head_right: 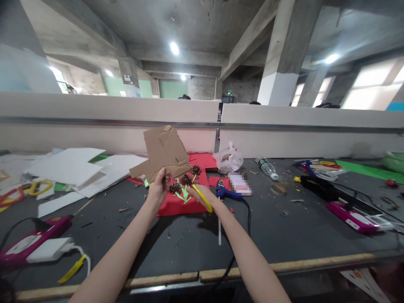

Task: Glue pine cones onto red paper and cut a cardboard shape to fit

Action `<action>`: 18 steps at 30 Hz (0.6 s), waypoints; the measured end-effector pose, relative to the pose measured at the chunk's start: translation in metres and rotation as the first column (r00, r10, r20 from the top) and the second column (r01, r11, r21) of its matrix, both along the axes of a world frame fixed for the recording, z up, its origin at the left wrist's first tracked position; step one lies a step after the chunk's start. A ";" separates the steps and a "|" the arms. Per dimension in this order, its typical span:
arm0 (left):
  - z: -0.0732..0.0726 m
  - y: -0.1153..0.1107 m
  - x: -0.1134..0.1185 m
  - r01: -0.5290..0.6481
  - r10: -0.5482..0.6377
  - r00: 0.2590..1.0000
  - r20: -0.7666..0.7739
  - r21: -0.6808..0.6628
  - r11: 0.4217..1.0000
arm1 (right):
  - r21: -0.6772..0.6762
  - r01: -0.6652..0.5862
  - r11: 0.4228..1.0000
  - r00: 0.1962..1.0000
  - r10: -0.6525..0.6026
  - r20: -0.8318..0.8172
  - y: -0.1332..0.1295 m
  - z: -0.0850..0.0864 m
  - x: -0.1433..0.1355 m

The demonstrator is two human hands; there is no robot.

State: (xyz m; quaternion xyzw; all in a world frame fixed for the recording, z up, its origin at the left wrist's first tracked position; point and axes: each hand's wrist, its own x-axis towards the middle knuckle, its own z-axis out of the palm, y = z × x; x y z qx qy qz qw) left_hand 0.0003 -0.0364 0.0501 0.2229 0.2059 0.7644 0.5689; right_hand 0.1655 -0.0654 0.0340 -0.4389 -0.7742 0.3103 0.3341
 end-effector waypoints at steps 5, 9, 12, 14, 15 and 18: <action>-0.001 0.012 -0.014 -0.086 0.110 0.980 0.169 -0.145 0.986 | -0.116 0.125 0.985 0.991 -0.130 -0.031 0.004 -0.005 0.002; -0.007 0.016 -0.013 -0.177 0.191 0.979 0.065 -0.185 0.967 | -0.120 0.297 0.947 0.923 -0.317 -0.216 0.012 -0.009 -0.001; -0.017 0.012 0.002 -0.172 0.150 0.974 -0.171 -0.126 0.977 | 0.012 0.432 0.902 0.843 -0.400 -0.359 0.018 -0.011 -0.002; -0.025 0.007 0.013 -0.149 0.105 0.941 -0.321 -0.117 0.982 | 0.113 0.548 0.829 0.775 -0.453 -0.440 0.021 -0.012 -0.001; -0.028 0.005 0.017 -0.133 0.078 0.918 -0.389 -0.116 0.984 | 0.150 0.599 0.786 0.742 -0.476 -0.471 0.022 -0.013 0.000; -0.035 0.001 0.024 -0.133 0.076 0.852 -0.519 -0.074 0.988 | 0.217 0.705 0.676 0.673 -0.540 -0.505 0.022 -0.014 0.002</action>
